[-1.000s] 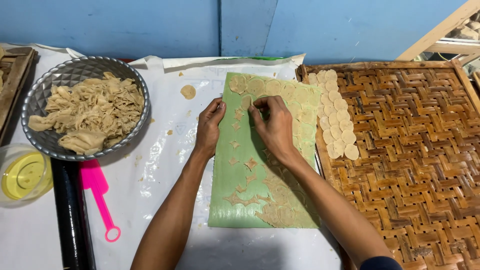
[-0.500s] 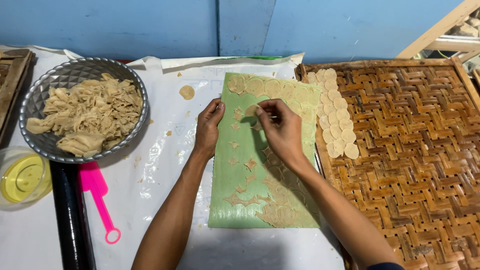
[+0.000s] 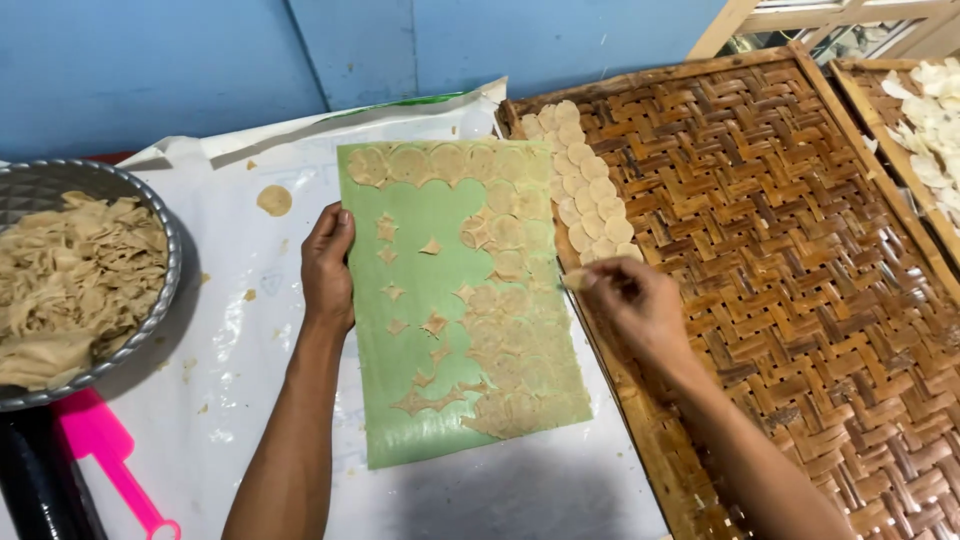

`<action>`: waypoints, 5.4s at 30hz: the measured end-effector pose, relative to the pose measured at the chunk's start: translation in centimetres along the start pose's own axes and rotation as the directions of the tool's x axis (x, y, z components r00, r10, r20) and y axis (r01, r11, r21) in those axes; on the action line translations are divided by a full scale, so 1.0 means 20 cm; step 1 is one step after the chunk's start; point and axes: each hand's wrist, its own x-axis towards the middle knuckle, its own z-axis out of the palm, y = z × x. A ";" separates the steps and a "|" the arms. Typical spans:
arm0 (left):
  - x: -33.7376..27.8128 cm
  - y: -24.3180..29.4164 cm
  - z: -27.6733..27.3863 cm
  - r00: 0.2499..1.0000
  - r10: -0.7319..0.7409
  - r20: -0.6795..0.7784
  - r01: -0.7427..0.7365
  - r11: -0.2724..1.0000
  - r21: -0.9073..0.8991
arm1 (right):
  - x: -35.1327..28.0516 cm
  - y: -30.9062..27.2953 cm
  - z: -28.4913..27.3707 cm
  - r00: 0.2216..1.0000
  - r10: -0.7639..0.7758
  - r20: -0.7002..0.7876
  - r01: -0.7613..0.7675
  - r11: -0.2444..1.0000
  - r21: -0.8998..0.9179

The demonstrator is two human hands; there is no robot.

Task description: Peeling thin round dough pieces from a plastic sheet and placing them onto a woven bamboo drying tray.

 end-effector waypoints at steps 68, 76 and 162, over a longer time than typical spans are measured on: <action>0.28 -0.13 0.07 0.993 -0.092 0.070 0.108 0.958 -0.265 | 0.86 -0.14 0.50 0.754 -0.656 0.015 0.636 0.726 -0.262; 0.28 -0.13 0.07 0.993 -0.097 0.074 0.112 0.965 -0.239 | 1.01 -0.03 0.58 0.871 -0.487 -0.072 0.487 0.873 -0.015; 0.23 -0.07 0.13 0.995 -0.070 0.068 0.080 0.986 -0.144 | 0.81 -0.24 0.62 0.864 -0.504 0.019 0.504 0.864 0.002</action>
